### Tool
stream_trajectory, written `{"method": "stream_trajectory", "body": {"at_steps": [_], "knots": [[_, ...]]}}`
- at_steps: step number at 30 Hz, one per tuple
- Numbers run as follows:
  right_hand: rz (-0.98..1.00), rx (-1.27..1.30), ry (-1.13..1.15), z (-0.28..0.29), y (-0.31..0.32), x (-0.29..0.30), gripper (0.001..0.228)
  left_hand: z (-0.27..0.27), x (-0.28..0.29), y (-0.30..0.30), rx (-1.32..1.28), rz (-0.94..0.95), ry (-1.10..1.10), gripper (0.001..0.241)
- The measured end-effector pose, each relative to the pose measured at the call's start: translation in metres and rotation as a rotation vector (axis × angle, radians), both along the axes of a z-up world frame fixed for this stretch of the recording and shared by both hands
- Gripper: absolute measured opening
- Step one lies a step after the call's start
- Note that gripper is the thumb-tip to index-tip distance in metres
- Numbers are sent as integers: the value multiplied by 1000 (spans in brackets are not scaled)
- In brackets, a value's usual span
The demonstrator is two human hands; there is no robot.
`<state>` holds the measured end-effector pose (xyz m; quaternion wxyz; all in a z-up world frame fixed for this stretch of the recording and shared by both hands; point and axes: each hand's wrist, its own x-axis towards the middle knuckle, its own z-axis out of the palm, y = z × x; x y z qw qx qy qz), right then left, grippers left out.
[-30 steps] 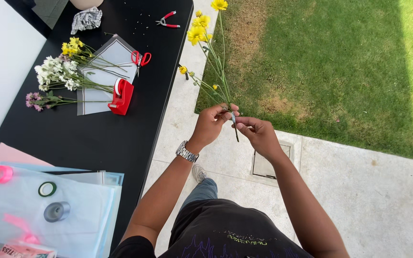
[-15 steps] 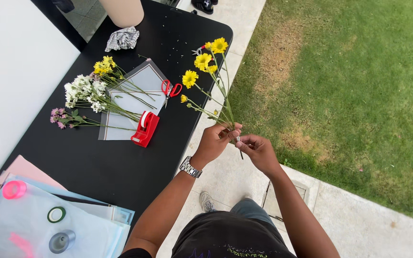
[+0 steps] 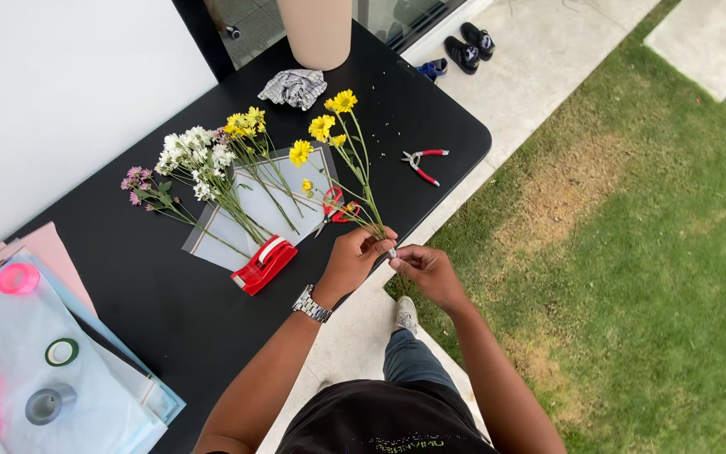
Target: The person selects flowers from a bucket, trims the stems using shears, wipes them with a cloth, and places them onto a sheet on the table.
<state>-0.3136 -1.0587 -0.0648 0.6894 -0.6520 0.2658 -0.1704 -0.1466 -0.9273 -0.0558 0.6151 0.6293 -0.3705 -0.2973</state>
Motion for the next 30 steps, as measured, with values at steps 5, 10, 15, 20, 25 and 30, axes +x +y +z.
{"method": "stream_trajectory", "body": {"at_steps": [5, 10, 15, 20, 25, 30], "knots": [[250, -28, 65, 12, -87, 49, 27, 14, 29, -46, 63, 228, -78, 18], [325, -213, 291, -72, -184, 109, 35, 25, 37, -49, 117, 438, -55, 19], [419, -619, 464, -153, -251, 209, 50, 21, 42, -27, 178, 630, -15, 22], [614, -1076, 608, -159, -234, 324, 58, -5, 51, -2, 268, 740, -52, 22], [627, -1251, 524, -164, -193, 412, 45, -34, 71, 19, 315, 761, 16, 22], [490, -1379, 627, -160, -196, 495, 50, -37, 77, 30, 331, 823, 97, 19]]}}
